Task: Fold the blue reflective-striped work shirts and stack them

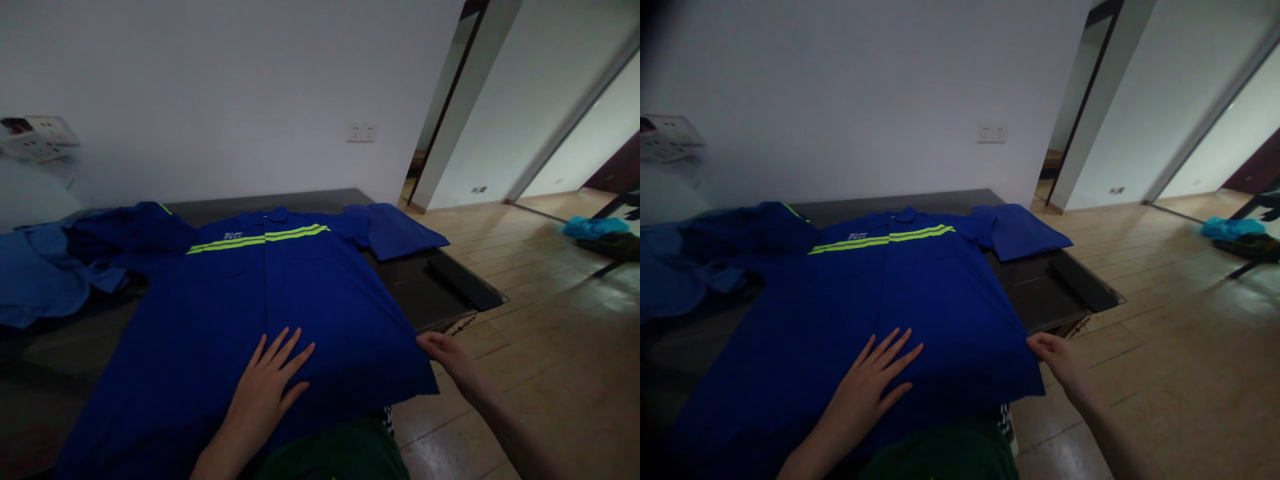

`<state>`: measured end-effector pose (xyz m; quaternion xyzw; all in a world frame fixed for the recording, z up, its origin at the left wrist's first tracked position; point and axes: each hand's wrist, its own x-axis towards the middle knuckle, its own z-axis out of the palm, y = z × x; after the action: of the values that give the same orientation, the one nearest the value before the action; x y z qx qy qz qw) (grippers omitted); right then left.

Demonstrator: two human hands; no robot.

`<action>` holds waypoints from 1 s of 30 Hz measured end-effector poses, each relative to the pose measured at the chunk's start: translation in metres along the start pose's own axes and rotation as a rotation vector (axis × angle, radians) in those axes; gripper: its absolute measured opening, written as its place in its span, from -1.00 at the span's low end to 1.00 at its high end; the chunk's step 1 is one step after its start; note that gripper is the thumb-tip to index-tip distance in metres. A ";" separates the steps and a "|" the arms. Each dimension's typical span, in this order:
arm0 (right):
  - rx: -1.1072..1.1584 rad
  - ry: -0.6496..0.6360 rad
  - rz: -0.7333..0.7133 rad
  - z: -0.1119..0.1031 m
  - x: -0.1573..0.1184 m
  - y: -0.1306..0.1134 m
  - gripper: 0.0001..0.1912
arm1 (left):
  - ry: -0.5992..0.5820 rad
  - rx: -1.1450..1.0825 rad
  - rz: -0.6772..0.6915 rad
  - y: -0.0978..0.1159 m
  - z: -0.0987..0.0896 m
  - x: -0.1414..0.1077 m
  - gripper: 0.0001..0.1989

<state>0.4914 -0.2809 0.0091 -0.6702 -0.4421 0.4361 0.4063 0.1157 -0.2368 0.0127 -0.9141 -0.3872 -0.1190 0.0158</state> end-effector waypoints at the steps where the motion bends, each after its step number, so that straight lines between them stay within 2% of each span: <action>1: -0.060 -0.015 -0.018 -0.005 0.002 -0.002 -0.52 | 0.009 0.003 0.001 0.000 0.001 0.000 -0.40; 4: -0.287 0.002 -0.088 -0.018 0.010 -0.019 -0.54 | 0.038 0.026 -0.006 0.003 0.007 -0.001 -0.38; 7: -0.468 0.193 -0.270 -0.011 0.036 -0.049 -0.58 | 0.049 0.073 -0.029 0.009 0.013 -0.001 -0.34; 9: -0.537 0.249 -0.442 0.008 0.069 -0.073 -0.62 | 0.056 0.106 -0.063 0.015 0.016 -0.002 -0.30; 11: -0.621 0.184 -0.562 0.035 0.110 -0.093 -0.58 | 0.058 0.131 -0.093 0.021 0.018 -0.002 -0.26; 14: -0.799 0.048 -0.570 0.072 0.170 -0.108 -0.45 | 0.035 0.139 -0.118 0.028 0.016 -0.002 -0.25; 16: -0.907 -0.053 -0.527 0.085 0.197 -0.106 -0.38 | 0.014 0.124 -0.134 0.031 0.012 -0.002 -0.25; 19: -1.004 -0.098 -0.492 0.084 0.218 -0.092 -0.31 | -0.003 0.081 -0.166 0.033 0.007 -0.002 -0.26; 23: -1.072 -0.066 -0.485 0.068 0.227 -0.072 -0.30 | -0.019 0.027 -0.193 0.034 0.008 -0.004 -0.25; 26: -1.117 -0.061 -0.560 0.062 0.231 -0.063 -0.32 | -0.032 -0.004 -0.211 0.036 0.009 -0.004 -0.22; 30: -1.192 -0.034 -0.642 0.060 0.234 -0.064 -0.34 | -0.029 -0.118 -0.198 0.037 -0.010 -0.005 -0.33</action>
<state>0.4729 -0.0319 -0.0019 -0.6082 -0.7906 -0.0140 0.0697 0.1360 -0.2676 0.0237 -0.8725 -0.4680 -0.1291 -0.0553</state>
